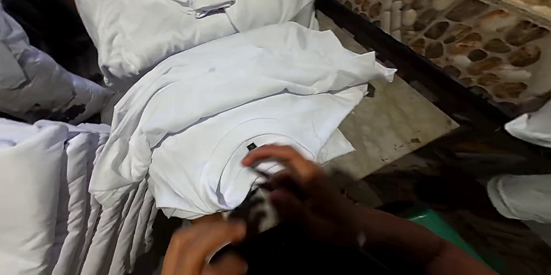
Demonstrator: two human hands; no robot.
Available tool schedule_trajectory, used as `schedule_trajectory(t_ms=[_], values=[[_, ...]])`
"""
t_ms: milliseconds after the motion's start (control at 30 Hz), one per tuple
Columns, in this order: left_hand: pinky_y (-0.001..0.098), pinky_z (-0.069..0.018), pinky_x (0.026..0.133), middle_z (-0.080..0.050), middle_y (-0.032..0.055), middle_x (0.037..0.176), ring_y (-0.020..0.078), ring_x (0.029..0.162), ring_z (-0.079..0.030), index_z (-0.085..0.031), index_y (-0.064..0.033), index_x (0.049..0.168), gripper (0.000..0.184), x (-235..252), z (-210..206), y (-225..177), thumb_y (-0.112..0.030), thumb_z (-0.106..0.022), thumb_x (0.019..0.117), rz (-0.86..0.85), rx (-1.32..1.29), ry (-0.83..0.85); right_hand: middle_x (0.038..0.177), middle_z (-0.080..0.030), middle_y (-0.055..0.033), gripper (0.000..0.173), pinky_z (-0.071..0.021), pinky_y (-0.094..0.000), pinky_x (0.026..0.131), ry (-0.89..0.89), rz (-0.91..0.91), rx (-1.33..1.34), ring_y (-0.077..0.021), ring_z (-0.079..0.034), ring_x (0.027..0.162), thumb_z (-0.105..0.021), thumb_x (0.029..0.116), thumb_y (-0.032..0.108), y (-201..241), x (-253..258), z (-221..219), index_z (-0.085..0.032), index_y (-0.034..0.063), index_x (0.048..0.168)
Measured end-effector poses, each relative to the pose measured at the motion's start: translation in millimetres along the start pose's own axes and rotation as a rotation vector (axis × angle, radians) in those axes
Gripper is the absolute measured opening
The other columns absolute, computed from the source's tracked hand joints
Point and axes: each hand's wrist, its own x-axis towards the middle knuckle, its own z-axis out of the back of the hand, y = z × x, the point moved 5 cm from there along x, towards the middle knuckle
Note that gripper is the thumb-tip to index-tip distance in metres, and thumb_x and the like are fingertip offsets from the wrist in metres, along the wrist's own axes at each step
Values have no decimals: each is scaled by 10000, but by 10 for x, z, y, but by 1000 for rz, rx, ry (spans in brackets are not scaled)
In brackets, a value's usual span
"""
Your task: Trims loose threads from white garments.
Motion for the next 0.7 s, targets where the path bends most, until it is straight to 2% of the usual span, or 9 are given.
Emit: schedule_trajectory(t_ms=[67,133,167,233,333,400,467,533,700], values=[[308,-459,936,-724,36,1047,157,1055,-629,-627,-106,806,493,300,-542,166,-507,-473,1049,9,198,81,1019,-653,44,337,-476,-115,703,-245,-3,-146,61,-570,807,-469,1087,391,-29,-86,415,-551,108,1252],[526,-517,902,-736,172,1034,365,1032,-685,-713,-38,854,355,493,-1210,255,-391,-716,895,-76,238,257,957,-620,154,260,-443,-86,589,-433,-46,-205,103,-518,695,-498,1073,371,-84,-201,800,-531,205,1271],[520,-537,869,-733,161,954,364,976,-701,-720,-42,890,310,568,-1428,214,-341,-775,831,-140,229,315,952,-613,190,232,-429,-84,556,-519,-63,-220,108,-504,664,-508,1068,358,-120,-262,949,-521,240,1268],[404,-559,778,-689,139,872,303,859,-685,-714,-22,1036,314,720,-1566,94,-220,-790,805,-202,94,341,931,-620,228,194,-431,-79,546,-643,-89,-204,111,-509,637,-531,1059,300,-216,-388,1143,-509,262,1248],[293,-555,717,-666,154,923,209,798,-655,-675,31,1232,392,927,-1486,198,-55,-731,854,-99,-31,252,893,-614,175,266,-461,-84,572,-653,-241,-261,126,-519,642,-567,1011,193,-396,-587,1151,-478,87,1238],[158,-435,573,-591,67,763,59,627,-517,-753,34,1013,186,994,-1448,348,-60,-751,853,2,-143,66,855,-628,82,340,-471,-115,581,-561,-267,-291,94,-530,641,-569,1030,250,-516,-661,1004,-481,-4,1239],[82,-416,543,-534,-30,702,-52,589,-481,-659,-10,810,147,991,-1397,406,-96,-703,920,91,-320,19,797,-613,13,369,-480,-123,572,-477,-201,-335,60,-542,623,-558,1048,296,-554,-662,830,-495,-29,1209],[78,-447,625,-511,-77,791,-78,690,-499,-556,-91,804,214,955,-1341,387,-147,-593,1007,135,-507,110,793,-553,-21,349,-460,-91,626,-435,-94,-379,36,-521,648,-541,1068,313,-514,-620,689,-464,1,1202],[110,-491,825,-616,-116,1007,-70,987,-572,-621,-157,849,241,851,-1309,391,-297,-570,1038,93,-732,205,710,-579,-58,289,-455,-98,548,-453,-84,-429,14,-518,547,-547,1049,222,-461,-480,656,-511,-53,1130]])
